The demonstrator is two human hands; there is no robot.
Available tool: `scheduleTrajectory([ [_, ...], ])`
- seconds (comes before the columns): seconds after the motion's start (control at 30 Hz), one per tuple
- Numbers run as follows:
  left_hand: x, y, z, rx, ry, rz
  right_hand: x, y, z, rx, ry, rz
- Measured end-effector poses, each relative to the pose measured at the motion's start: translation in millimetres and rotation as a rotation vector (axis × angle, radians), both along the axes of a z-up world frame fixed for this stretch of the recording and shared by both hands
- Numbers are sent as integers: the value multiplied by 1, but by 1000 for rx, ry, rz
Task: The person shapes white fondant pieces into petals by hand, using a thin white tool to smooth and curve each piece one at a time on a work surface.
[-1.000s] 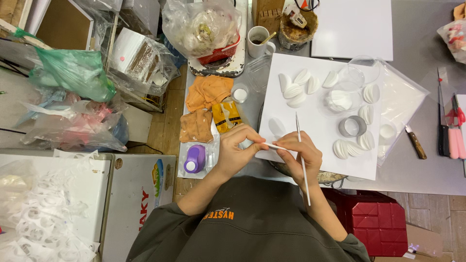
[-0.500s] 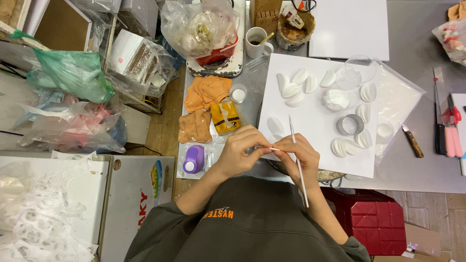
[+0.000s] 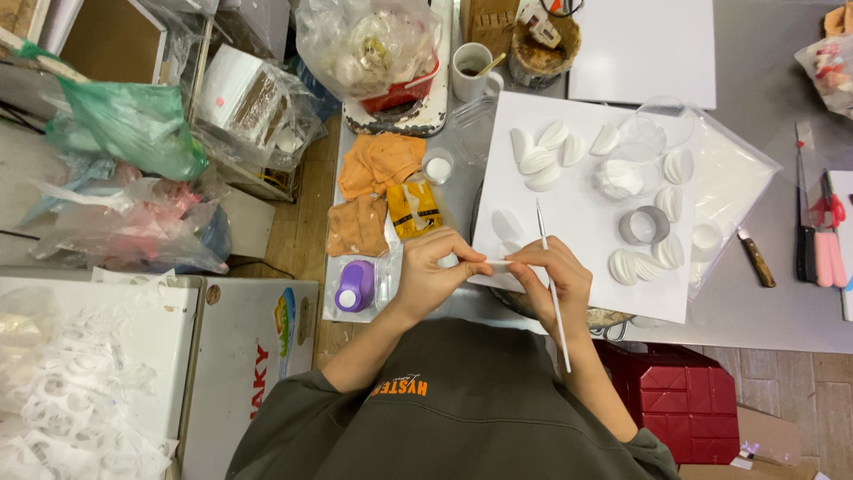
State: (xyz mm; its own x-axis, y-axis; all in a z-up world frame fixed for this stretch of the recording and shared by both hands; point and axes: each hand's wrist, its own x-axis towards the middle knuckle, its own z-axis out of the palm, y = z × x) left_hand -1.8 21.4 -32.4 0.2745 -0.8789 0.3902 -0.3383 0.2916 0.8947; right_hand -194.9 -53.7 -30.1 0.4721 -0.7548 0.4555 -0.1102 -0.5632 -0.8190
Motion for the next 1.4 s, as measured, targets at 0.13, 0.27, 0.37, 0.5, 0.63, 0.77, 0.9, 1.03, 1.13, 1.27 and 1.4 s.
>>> scheduleTrajectory([
  [0.13,15,-2,-13,130,118,-139,-6,-7,-19,59,14,-3],
  [0.27,48,3,-15,156,383,-248,-24,-27,-36,173,-15,-250],
  [0.37,74,13,-29,110,65,17,-36,-50,-45,59,17,-255],
  [0.5,101,29,-89,491,-190,218,-44,-57,-46,-66,209,-338],
  [0.63,91,39,-164,645,-690,80,-37,-59,-41,-171,355,-381],
  [0.77,63,47,-217,597,-776,46,-32,-55,-31,-325,311,-362],
  [0.9,45,39,-244,598,-792,181,-39,-53,-35,-343,300,-381],
  [1.03,41,33,-253,565,-847,225,-44,-54,-40,-401,246,-370],
  [1.13,40,33,-252,549,-848,236,-49,-55,-47,-354,237,-371],
  [1.27,40,33,-239,523,-821,247,-55,-55,-55,-356,243,-373],
  [1.4,43,35,-204,487,-761,260,-55,-51,-53,-320,213,-365],
])
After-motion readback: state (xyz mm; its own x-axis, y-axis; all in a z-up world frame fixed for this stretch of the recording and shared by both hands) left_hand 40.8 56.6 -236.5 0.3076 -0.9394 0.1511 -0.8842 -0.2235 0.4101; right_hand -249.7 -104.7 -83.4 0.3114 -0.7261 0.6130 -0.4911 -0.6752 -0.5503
